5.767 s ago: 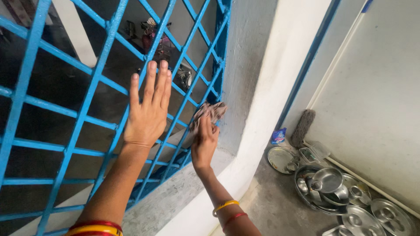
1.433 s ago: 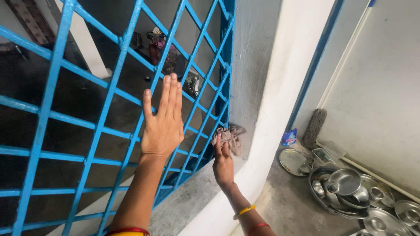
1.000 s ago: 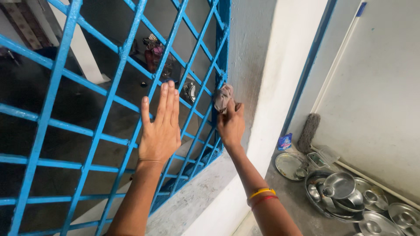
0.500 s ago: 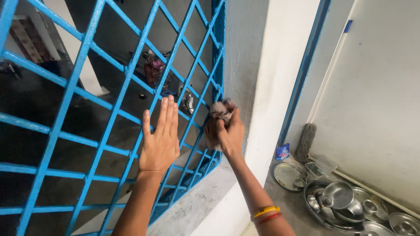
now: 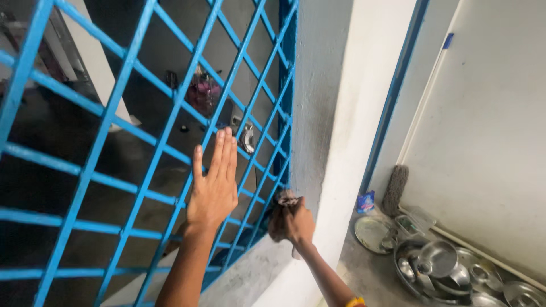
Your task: The person wipes a blue metal window grille with a cloth. They systematically clean the vertical and horizontal bars, moving from the center to the right side and then back to the bottom left corner.
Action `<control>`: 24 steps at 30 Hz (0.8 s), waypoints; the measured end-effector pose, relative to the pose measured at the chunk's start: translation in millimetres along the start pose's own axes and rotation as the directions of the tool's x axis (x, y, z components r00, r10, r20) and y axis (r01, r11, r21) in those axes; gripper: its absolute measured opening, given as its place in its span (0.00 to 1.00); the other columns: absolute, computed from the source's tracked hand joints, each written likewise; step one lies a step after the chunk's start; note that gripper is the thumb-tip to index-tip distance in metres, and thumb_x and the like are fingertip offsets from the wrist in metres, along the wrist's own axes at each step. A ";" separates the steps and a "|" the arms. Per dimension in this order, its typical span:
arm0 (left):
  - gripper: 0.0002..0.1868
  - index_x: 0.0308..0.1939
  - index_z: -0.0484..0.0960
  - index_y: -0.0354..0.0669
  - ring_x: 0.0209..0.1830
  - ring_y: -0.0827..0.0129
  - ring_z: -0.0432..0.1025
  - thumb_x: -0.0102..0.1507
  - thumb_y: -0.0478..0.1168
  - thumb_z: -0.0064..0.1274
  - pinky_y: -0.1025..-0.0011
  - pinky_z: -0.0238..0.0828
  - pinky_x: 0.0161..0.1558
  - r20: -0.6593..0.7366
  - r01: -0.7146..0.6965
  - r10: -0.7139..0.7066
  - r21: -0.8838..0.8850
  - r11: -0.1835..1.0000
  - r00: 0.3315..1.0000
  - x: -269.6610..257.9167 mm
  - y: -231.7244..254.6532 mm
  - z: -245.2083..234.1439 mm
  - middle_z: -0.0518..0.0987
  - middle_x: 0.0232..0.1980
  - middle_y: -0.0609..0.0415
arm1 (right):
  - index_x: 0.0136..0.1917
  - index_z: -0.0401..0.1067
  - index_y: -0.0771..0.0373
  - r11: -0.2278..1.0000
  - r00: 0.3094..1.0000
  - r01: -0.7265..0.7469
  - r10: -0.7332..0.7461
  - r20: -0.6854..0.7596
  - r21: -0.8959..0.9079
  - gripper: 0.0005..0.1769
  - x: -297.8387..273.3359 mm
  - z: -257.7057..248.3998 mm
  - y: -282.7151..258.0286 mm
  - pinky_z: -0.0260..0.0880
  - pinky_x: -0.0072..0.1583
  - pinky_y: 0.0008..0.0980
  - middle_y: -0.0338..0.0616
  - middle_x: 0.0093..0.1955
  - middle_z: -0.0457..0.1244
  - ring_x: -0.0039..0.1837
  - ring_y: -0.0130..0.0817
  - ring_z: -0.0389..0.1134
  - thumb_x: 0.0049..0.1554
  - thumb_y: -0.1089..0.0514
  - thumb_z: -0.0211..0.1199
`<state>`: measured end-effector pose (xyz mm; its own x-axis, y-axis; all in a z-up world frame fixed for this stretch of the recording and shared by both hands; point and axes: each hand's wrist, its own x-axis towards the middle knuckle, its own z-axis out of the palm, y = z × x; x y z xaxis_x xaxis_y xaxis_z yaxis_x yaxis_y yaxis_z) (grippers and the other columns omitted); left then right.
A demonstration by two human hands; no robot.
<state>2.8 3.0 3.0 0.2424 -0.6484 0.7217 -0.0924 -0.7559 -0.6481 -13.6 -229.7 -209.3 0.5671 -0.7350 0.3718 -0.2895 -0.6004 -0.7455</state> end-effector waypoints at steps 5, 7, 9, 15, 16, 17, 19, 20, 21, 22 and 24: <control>0.43 0.80 0.58 0.41 0.83 0.61 0.42 0.63 0.55 0.40 0.47 0.32 0.76 0.011 -0.008 0.008 -0.068 0.998 1.000 -4.8 4.2 6.5 0.51 0.84 0.48 | 0.64 0.64 0.60 0.893 0.901 0.310 -0.168 -0.399 0.326 0.21 69.1 -64.9 -105.1 0.72 0.44 0.50 0.57 0.38 0.69 0.41 0.55 0.74 0.60 0.52 0.60; 0.42 0.80 0.58 0.41 0.83 0.61 0.43 0.63 0.54 0.40 0.47 0.33 0.75 0.000 0.002 -0.002 -0.066 0.998 1.000 3.2 6.6 11.5 0.51 0.83 0.48 | 0.64 0.67 0.61 0.876 0.760 0.463 -0.314 -0.569 0.136 0.23 117.3 -70.7 -145.8 0.69 0.42 0.49 0.56 0.36 0.68 0.38 0.55 0.72 0.57 0.54 0.64; 0.40 0.79 0.58 0.40 0.83 0.61 0.43 0.64 0.52 0.39 0.46 0.33 0.75 0.006 -0.002 0.002 -0.074 0.997 1.000 -0.4 7.9 13.3 0.51 0.83 0.48 | 0.67 0.68 0.63 0.882 0.690 0.471 -0.383 -0.615 -0.021 0.28 126.3 -56.8 -155.0 0.65 0.40 0.51 0.58 0.33 0.66 0.35 0.58 0.68 0.55 0.55 0.67; 0.40 0.79 0.58 0.42 0.83 0.62 0.42 0.64 0.52 0.38 0.47 0.32 0.76 0.003 0.000 0.000 -0.047 0.999 1.000 -0.2 3.1 6.7 0.51 0.83 0.50 | 0.72 0.63 0.66 0.898 0.831 0.413 -0.303 -0.466 0.153 0.31 106.3 -51.6 -120.1 0.66 0.41 0.53 0.59 0.33 0.66 0.35 0.58 0.68 0.58 0.56 0.62; 0.41 0.79 0.57 0.41 0.83 0.62 0.42 0.63 0.53 0.38 0.47 0.32 0.75 0.010 0.000 0.001 -0.049 0.999 1.000 2.7 1.3 5.3 0.51 0.83 0.49 | 0.72 0.61 0.66 0.911 0.832 0.392 -0.293 -0.471 0.125 0.32 97.2 -50.2 -112.1 0.66 0.41 0.54 0.60 0.34 0.66 0.35 0.60 0.68 0.58 0.55 0.63; 0.42 0.79 0.57 0.41 0.83 0.61 0.42 0.62 0.53 0.38 0.47 0.32 0.75 0.017 -0.001 0.002 -0.051 0.999 1.000 5.2 -1.4 4.5 0.51 0.83 0.49 | 0.71 0.61 0.66 0.934 0.877 0.336 -0.263 -0.403 0.122 0.32 82.5 -45.5 -104.3 0.67 0.41 0.56 0.62 0.34 0.66 0.36 0.62 0.68 0.57 0.56 0.63; 0.42 0.79 0.57 0.41 0.83 0.61 0.42 0.62 0.53 0.38 0.47 0.31 0.75 0.030 0.000 0.001 -0.052 0.999 1.000 -2.6 1.1 -2.5 0.51 0.83 0.49 | 0.67 0.61 0.64 0.968 0.955 0.246 -0.232 -0.185 0.055 0.29 44.2 -45.6 -81.6 0.68 0.42 0.58 0.63 0.34 0.67 0.37 0.65 0.69 0.55 0.54 0.63; 0.41 0.79 0.58 0.41 0.83 0.61 0.42 0.63 0.53 0.38 0.47 0.31 0.76 0.014 0.002 -0.002 -0.041 0.999 1.000 -1.8 -0.3 -2.5 0.51 0.83 0.49 | 0.63 0.61 0.63 0.974 0.973 0.226 -0.225 -0.052 0.003 0.26 37.7 -51.9 -78.7 0.69 0.43 0.58 0.63 0.33 0.68 0.38 0.66 0.69 0.56 0.52 0.64; 0.41 0.79 0.58 0.41 0.83 0.61 0.42 0.64 0.53 0.39 0.47 0.31 0.76 -0.001 0.004 -0.004 -0.029 1.000 1.000 0.0 -1.6 -2.0 0.51 0.84 0.49 | 0.62 0.62 0.61 0.968 0.964 0.249 -0.245 -0.103 0.029 0.23 40.6 -61.6 -82.5 0.69 0.44 0.58 0.62 0.34 0.68 0.38 0.65 0.69 0.57 0.53 0.62; 0.41 0.79 0.58 0.41 0.83 0.61 0.42 0.64 0.53 0.39 0.47 0.31 0.76 -0.004 0.003 -0.003 -0.032 0.999 1.000 3.0 -2.6 -1.2 0.51 0.83 0.49 | 0.61 0.62 0.59 0.959 0.951 0.277 -0.266 -0.155 0.052 0.20 49.2 -75.1 -90.7 0.69 0.44 0.57 0.62 0.35 0.68 0.38 0.64 0.70 0.58 0.53 0.61; 0.41 0.79 0.58 0.41 0.83 0.60 0.42 0.63 0.53 0.38 0.47 0.32 0.75 0.001 -0.007 0.007 -0.042 0.999 1.000 1.5 -1.2 1.4 0.51 0.83 0.48 | 0.63 0.61 0.57 0.938 0.943 0.290 -0.246 -0.226 0.189 0.19 72.8 -97.5 -117.1 0.73 0.43 0.54 0.60 0.39 0.69 0.39 0.60 0.73 0.61 0.52 0.55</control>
<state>4.7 3.1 4.5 0.2431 -0.6533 0.7170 -0.1347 -0.7548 -0.6420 -13.6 -243.6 -41.0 0.4313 -0.6167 0.6586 0.0381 -0.7169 -0.6962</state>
